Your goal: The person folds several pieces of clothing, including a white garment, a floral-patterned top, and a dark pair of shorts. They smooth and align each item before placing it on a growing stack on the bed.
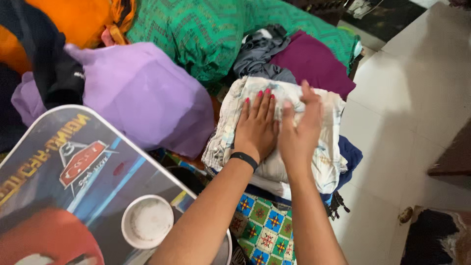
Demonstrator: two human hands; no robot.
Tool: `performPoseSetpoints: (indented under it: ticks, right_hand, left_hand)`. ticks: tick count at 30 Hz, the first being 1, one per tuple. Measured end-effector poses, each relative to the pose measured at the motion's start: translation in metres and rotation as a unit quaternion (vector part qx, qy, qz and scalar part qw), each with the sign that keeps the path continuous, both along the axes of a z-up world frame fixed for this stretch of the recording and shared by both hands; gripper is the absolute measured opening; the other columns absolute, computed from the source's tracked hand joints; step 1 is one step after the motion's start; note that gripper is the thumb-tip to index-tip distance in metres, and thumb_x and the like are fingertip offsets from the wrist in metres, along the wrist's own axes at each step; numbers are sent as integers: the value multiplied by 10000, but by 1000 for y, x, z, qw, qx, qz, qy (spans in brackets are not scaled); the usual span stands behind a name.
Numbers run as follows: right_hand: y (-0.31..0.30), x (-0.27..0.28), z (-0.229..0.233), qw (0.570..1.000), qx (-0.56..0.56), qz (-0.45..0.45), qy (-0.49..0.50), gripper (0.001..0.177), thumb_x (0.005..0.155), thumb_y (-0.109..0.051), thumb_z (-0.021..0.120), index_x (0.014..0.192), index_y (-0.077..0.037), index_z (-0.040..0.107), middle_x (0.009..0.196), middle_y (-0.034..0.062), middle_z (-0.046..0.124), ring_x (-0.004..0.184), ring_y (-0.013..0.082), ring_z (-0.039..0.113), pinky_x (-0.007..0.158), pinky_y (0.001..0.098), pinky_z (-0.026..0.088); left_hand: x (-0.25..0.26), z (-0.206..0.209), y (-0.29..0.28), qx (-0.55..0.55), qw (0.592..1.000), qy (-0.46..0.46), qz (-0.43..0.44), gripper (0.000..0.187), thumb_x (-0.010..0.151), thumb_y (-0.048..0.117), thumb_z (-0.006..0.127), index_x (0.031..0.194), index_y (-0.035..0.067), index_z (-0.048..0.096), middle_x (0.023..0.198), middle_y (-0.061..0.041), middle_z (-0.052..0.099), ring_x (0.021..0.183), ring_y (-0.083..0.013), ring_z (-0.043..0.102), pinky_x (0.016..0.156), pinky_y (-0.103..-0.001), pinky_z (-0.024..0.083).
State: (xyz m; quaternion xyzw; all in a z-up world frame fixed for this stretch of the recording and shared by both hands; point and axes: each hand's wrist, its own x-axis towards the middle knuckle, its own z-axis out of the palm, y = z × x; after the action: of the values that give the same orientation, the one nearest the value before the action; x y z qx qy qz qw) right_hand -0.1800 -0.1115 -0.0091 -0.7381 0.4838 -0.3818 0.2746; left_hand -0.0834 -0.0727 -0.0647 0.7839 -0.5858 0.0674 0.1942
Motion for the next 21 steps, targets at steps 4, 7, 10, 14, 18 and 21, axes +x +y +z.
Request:
performPoseSetpoints:
  ticks: [4, 7, 10, 14, 18, 21]
  right_hand:
    - [-11, 16, -16, 961, -188, 30, 199, 531, 1069, -375, 551, 1411, 30, 526, 1521, 174, 535, 1488, 364, 381, 1233, 597, 116]
    - [-25, 14, -33, 957, -168, 21, 235, 563, 1057, -401, 513, 1406, 41, 528, 1527, 185, 522, 1469, 372, 378, 1204, 607, 121]
    - [-31, 9, -45, 965, -126, 31, 227, 524, 1041, -390, 508, 1354, 28, 548, 1520, 174, 528, 1472, 368, 377, 1204, 611, 118]
    - [-33, 6, -47, 966, -124, 33, 224, 491, 1051, -366, 503, 1350, 19, 554, 1524, 173, 528, 1484, 363, 382, 1228, 613, 130]
    - [-24, 7, -47, 958, -163, 36, 231, 509, 1075, -369, 505, 1371, 45, 541, 1552, 196, 508, 1480, 390, 372, 1210, 627, 135]
    - [-24, 7, -46, 954, -182, 35, 237, 526, 1067, -371, 500, 1374, 54, 544, 1549, 198, 510, 1478, 400, 370, 1201, 626, 146]
  left_hand:
    - [4, -1, 2, 15, 1000, -18, -9, 647, 970, 298, 407, 1555, 24, 355, 1661, -140, 281, 1533, -294, 239, 1243, -488, 146]
    - [3, 0, 3, -9, 999, 35, -9, 593, 1009, 272, 387, 1552, 34, 369, 1670, -133, 298, 1552, -294, 245, 1271, -490, 137]
    - [1, 2, 6, -24, 998, 48, 24, 595, 1013, 271, 401, 1561, 40, 379, 1671, -138, 317, 1564, -288, 254, 1291, -473, 139]
    - [3, 6, 1, -43, 990, 101, 93, 719, 977, 405, 466, 1539, -34, 373, 1628, -208, 319, 1537, -326, 258, 1271, -493, 147]
    - [8, 6, 4, -27, 979, 148, 140, 805, 926, 504, 502, 1503, -43, 377, 1586, -227, 343, 1498, -349, 274, 1221, -524, 159]
    - [8, 4, 1, -44, 977, 148, 146, 751, 988, 498, 474, 1509, -37, 393, 1588, -220, 377, 1508, -350, 301, 1234, -535, 176]
